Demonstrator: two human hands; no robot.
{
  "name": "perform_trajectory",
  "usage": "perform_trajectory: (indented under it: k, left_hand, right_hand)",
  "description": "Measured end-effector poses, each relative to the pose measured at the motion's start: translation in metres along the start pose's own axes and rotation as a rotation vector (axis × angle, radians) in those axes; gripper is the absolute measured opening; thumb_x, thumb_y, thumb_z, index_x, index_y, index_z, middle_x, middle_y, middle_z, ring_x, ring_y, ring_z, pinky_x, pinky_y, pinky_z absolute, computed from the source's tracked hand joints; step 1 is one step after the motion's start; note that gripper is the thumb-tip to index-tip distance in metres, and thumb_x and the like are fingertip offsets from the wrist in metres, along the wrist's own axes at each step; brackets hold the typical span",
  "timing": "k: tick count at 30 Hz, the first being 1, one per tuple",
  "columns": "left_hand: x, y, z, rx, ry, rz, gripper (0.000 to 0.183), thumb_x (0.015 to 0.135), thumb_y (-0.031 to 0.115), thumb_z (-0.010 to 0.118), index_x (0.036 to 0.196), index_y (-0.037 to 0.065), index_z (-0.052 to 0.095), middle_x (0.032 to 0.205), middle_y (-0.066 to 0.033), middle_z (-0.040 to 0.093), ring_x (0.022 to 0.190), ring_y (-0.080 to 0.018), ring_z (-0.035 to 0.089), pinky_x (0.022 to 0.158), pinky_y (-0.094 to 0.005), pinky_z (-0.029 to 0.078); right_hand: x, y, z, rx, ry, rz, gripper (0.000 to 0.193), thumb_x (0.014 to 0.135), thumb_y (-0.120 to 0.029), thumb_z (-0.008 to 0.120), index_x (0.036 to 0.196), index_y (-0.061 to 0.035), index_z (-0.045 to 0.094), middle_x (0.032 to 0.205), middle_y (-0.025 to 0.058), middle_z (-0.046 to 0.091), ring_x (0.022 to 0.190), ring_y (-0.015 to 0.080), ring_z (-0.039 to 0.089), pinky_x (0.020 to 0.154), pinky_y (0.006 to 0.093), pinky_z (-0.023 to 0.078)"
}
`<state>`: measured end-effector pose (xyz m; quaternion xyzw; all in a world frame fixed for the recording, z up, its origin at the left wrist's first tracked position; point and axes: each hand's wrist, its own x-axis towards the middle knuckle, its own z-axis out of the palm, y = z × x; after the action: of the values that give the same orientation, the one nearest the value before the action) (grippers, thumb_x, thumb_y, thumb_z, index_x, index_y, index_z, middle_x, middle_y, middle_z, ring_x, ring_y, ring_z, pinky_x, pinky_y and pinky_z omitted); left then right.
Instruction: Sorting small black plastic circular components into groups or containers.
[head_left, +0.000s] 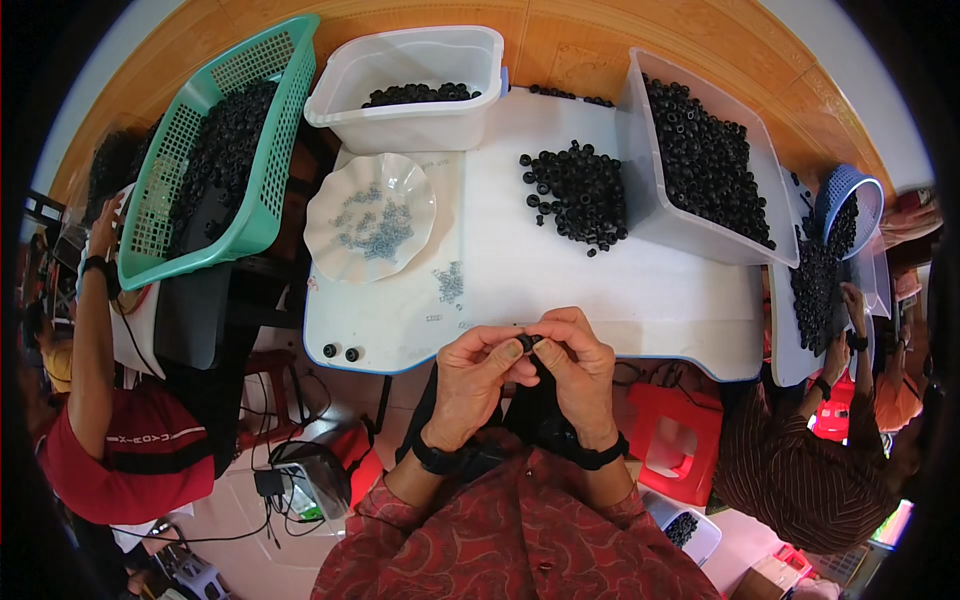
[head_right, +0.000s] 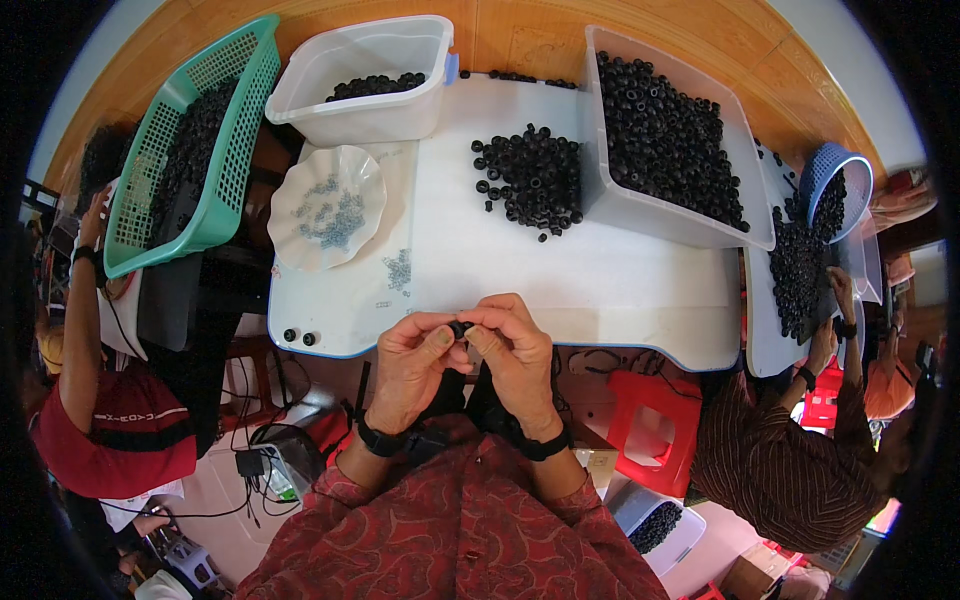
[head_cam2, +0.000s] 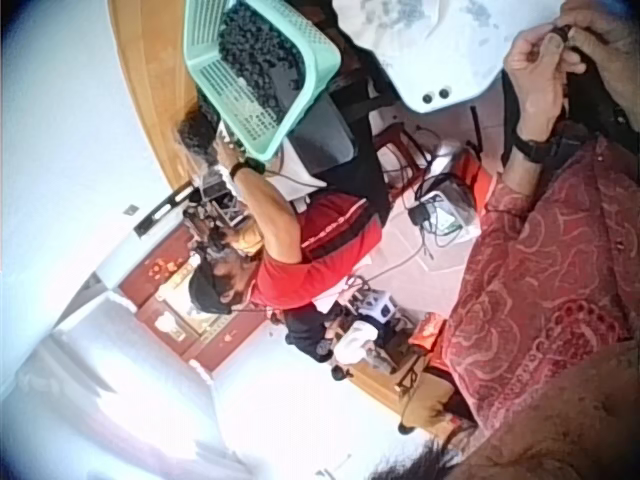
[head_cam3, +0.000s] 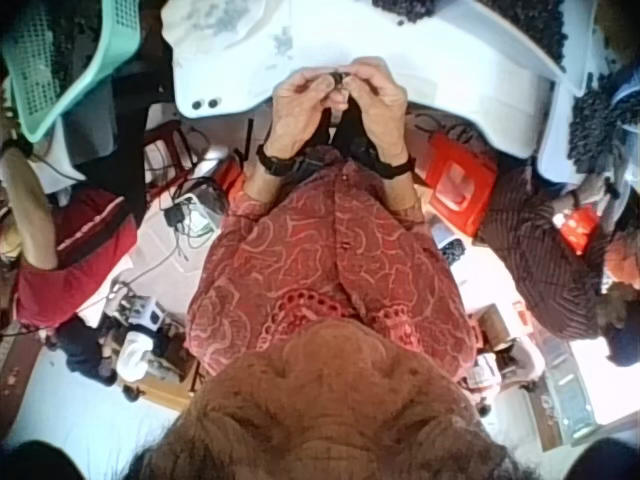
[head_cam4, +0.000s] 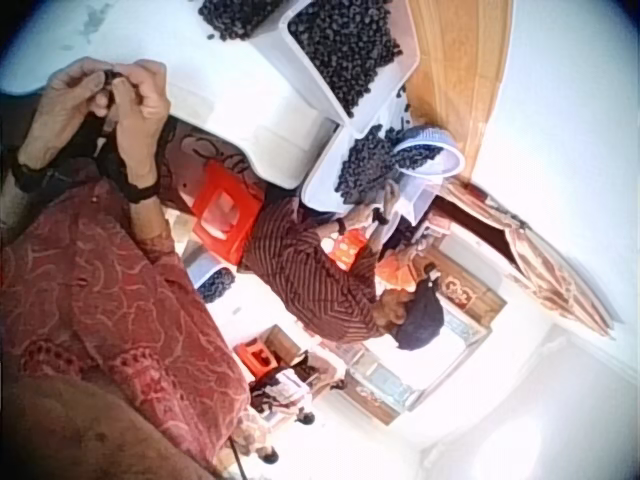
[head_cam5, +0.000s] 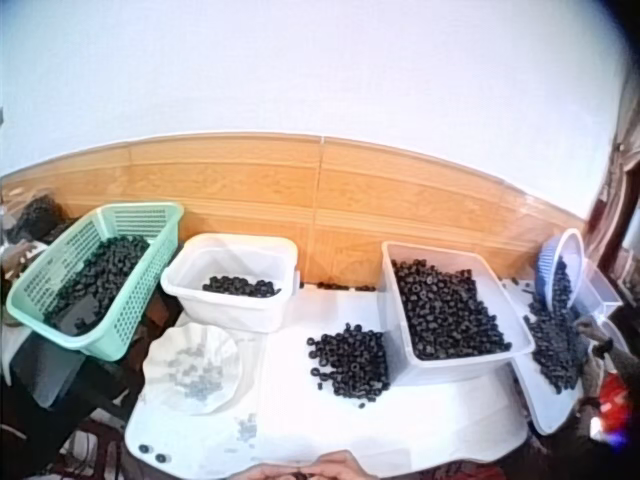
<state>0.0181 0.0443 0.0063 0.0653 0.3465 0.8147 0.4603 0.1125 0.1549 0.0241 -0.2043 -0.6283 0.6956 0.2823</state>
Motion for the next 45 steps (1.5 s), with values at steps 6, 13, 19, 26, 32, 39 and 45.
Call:
perform_trajectory:
  k: [6, 13, 19, 26, 32, 39, 45]
  left_hand:
    - [-0.004, 0.005, 0.006, 0.072, 0.032, 0.031, 0.017, 0.093, 0.001, 0.058, 0.109, -0.005, 0.063, 0.096, -0.0149, 0.068, 0.076, -0.0182, 0.069, 0.070, -0.0321, 0.061]
    - [-0.006, 0.006, 0.008, 0.075, 0.063, 0.024, 0.018, 0.095, 0.000, 0.056, 0.110, -0.006, 0.063, 0.097, -0.0162, 0.068, 0.078, -0.0207, 0.069, 0.073, -0.0332, 0.060]
    - [-0.004, 0.004, 0.005, 0.017, 0.020, 0.023, 0.019, 0.095, 0.002, 0.056, 0.111, -0.005, 0.062, 0.096, -0.0147, 0.067, 0.078, -0.0206, 0.069, 0.072, -0.0333, 0.060]
    - [-0.003, -0.001, 0.002, 0.045, 0.026, 0.001, 0.020, 0.095, 0.005, 0.057, 0.112, -0.003, 0.063, 0.095, -0.0113, 0.068, 0.076, -0.0159, 0.068, 0.069, -0.0299, 0.059]
    - [-0.011, 0.009, 0.008, 0.191, 0.116, -0.020, 0.022, 0.096, 0.008, 0.058, 0.114, -0.003, 0.063, 0.094, -0.0113, 0.068, 0.076, -0.0154, 0.068, 0.068, -0.0274, 0.058]
    - [-0.013, 0.015, 0.011, 0.221, 0.133, -0.008, 0.025, 0.094, 0.009, 0.062, 0.115, -0.005, 0.062, 0.093, -0.0100, 0.068, 0.075, -0.0136, 0.067, 0.067, -0.0257, 0.058]
    - [-0.013, 0.011, 0.008, 0.299, 0.165, 0.021, 0.024, 0.089, 0.007, 0.068, 0.110, -0.004, 0.064, 0.091, -0.0082, 0.068, 0.074, -0.0115, 0.065, 0.065, -0.0229, 0.056]
  right_hand:
    - [-0.001, -0.005, 0.003, -0.031, -0.019, -0.017, 0.016, 0.091, 0.001, 0.058, 0.104, 0.0001, 0.067, 0.104, 0.0031, 0.051, 0.090, 0.0100, 0.054, 0.078, 0.0210, 0.044]
    - [-0.002, -0.004, 0.004, -0.054, -0.011, -0.047, 0.016, 0.091, 0.001, 0.060, 0.105, 0.0003, 0.067, 0.104, 0.0037, 0.051, 0.090, 0.0103, 0.054, 0.078, 0.0209, 0.045]
    - [-0.002, 0.000, 0.006, -0.030, -0.004, -0.076, 0.015, 0.091, 0.001, 0.060, 0.104, 0.0007, 0.067, 0.104, 0.0039, 0.052, 0.090, 0.0103, 0.054, 0.078, 0.0211, 0.045]
    - [-0.003, 0.006, 0.004, -0.074, 0.029, -0.105, 0.017, 0.089, 0.004, 0.061, 0.104, 0.0006, 0.067, 0.104, 0.0045, 0.052, 0.087, 0.0114, 0.056, 0.075, 0.0220, 0.047]
    - [-0.001, -0.002, 0.006, -0.252, -0.034, -0.170, 0.013, 0.088, 0.002, 0.062, 0.101, 0.0002, 0.066, 0.101, 0.0065, 0.054, 0.084, 0.0132, 0.058, 0.074, 0.0229, 0.048]
    - [-0.005, -0.006, 0.010, -0.471, -0.040, -0.214, 0.012, 0.084, 0.001, 0.065, 0.096, -0.0002, 0.064, 0.098, 0.0096, 0.056, 0.087, 0.0226, 0.057, 0.073, 0.0294, 0.049]
    - [-0.009, -0.002, 0.017, -0.530, -0.016, -0.282, 0.014, 0.082, 0.002, 0.066, 0.095, -0.0004, 0.064, 0.098, 0.0097, 0.057, 0.091, 0.0268, 0.054, 0.075, 0.0328, 0.046]
